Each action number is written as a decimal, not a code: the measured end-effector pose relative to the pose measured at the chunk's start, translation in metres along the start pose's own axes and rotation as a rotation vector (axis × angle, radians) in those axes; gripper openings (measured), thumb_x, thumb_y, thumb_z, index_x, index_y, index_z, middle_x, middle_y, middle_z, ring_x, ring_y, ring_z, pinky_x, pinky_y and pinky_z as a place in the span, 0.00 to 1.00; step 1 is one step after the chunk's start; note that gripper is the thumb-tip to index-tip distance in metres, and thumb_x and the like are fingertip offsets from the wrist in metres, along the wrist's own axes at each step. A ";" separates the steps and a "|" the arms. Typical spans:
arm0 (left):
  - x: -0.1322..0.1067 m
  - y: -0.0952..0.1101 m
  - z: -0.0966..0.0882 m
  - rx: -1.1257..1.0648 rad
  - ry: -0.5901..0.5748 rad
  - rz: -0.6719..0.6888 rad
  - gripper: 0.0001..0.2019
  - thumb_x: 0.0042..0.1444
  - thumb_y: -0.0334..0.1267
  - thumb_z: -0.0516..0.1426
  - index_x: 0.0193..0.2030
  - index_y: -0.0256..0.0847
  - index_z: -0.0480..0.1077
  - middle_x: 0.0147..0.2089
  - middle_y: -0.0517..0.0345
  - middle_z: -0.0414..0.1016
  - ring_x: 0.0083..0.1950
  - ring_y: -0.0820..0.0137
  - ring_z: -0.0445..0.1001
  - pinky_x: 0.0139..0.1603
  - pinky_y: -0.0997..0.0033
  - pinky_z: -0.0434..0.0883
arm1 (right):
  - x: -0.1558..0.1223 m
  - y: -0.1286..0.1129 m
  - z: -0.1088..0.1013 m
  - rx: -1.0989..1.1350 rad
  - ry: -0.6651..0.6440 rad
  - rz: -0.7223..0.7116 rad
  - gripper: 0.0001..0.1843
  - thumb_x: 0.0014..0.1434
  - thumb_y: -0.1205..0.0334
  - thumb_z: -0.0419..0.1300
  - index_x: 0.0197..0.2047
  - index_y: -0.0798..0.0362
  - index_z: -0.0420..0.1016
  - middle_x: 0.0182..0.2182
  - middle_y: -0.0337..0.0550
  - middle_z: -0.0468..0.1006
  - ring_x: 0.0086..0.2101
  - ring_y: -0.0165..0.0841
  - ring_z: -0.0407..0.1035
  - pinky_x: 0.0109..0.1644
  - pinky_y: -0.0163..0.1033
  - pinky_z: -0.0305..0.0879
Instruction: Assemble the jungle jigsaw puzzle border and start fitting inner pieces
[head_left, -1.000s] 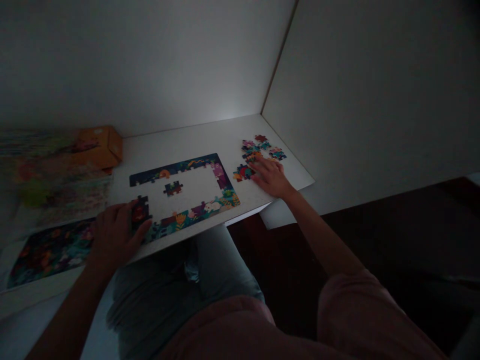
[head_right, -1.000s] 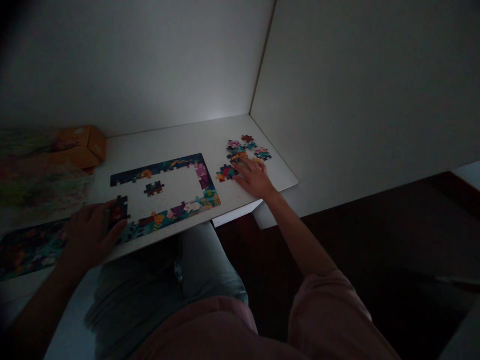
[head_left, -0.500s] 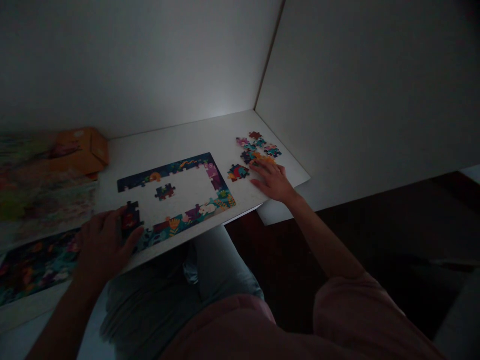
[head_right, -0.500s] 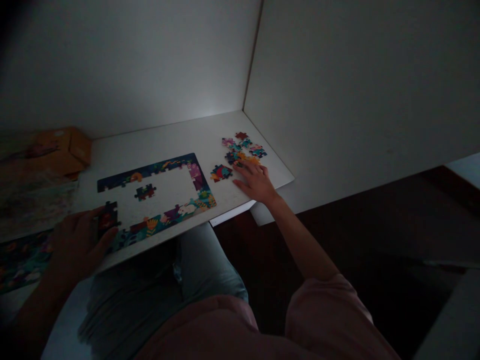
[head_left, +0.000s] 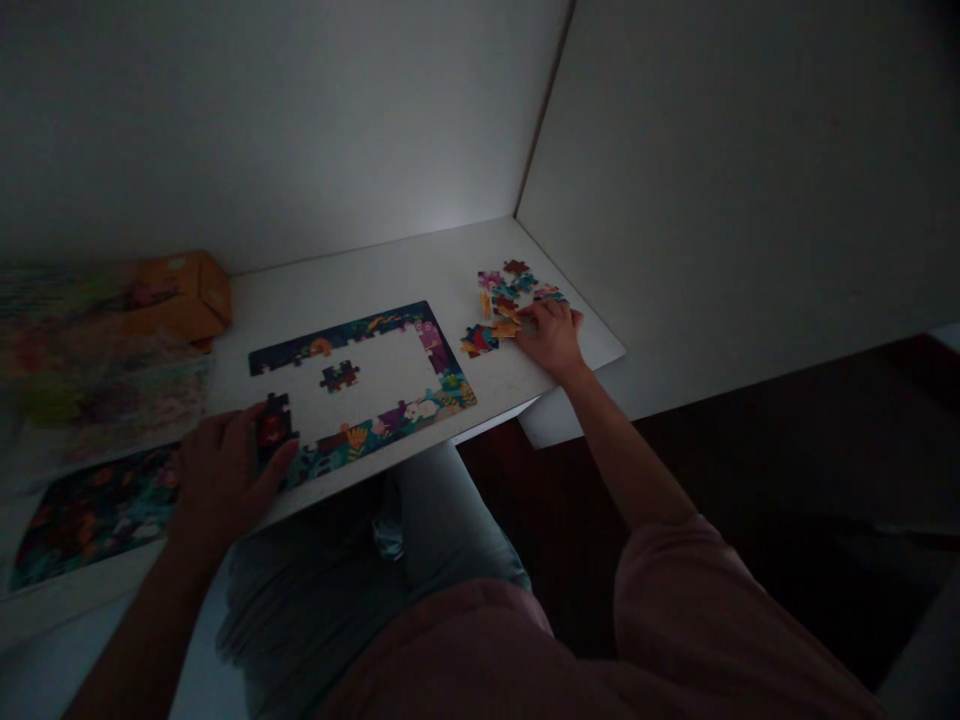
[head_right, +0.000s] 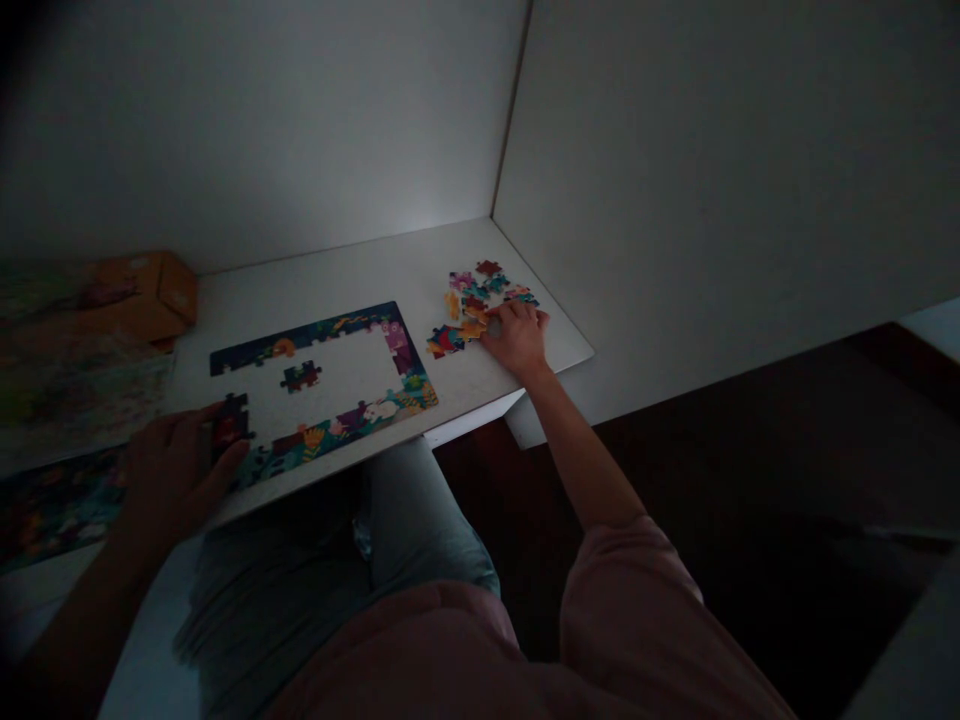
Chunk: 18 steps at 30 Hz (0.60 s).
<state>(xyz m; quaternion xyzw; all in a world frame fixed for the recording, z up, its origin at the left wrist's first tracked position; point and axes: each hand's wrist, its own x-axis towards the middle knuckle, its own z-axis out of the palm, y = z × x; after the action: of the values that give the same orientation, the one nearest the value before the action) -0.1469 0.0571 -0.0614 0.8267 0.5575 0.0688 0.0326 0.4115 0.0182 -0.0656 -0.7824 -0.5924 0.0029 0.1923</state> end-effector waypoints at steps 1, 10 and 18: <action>0.000 -0.001 0.001 0.002 0.007 0.002 0.38 0.83 0.62 0.46 0.83 0.32 0.66 0.75 0.20 0.71 0.80 0.23 0.70 0.82 0.21 0.68 | -0.001 0.001 0.000 -0.005 -0.005 -0.012 0.23 0.80 0.47 0.64 0.71 0.42 0.89 0.67 0.62 0.86 0.71 0.70 0.72 0.75 0.79 0.63; -0.002 0.011 -0.010 -0.054 0.011 -0.019 0.34 0.81 0.58 0.51 0.83 0.41 0.67 0.74 0.24 0.73 0.80 0.23 0.70 0.78 0.17 0.71 | -0.008 0.005 0.002 0.044 0.002 -0.159 0.29 0.77 0.56 0.65 0.77 0.42 0.85 0.73 0.57 0.84 0.73 0.60 0.73 0.79 0.69 0.64; -0.003 0.027 -0.019 -0.138 0.028 -0.069 0.33 0.78 0.59 0.53 0.82 0.48 0.71 0.72 0.27 0.75 0.82 0.24 0.69 0.79 0.17 0.68 | 0.005 -0.003 -0.008 0.058 -0.128 -0.296 0.32 0.79 0.62 0.60 0.83 0.42 0.80 0.84 0.47 0.75 0.79 0.56 0.68 0.84 0.70 0.57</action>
<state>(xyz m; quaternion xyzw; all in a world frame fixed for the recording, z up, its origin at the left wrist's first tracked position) -0.1260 0.0439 -0.0391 0.8017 0.5800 0.1174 0.0842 0.4116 0.0208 -0.0563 -0.6788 -0.7120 0.0415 0.1749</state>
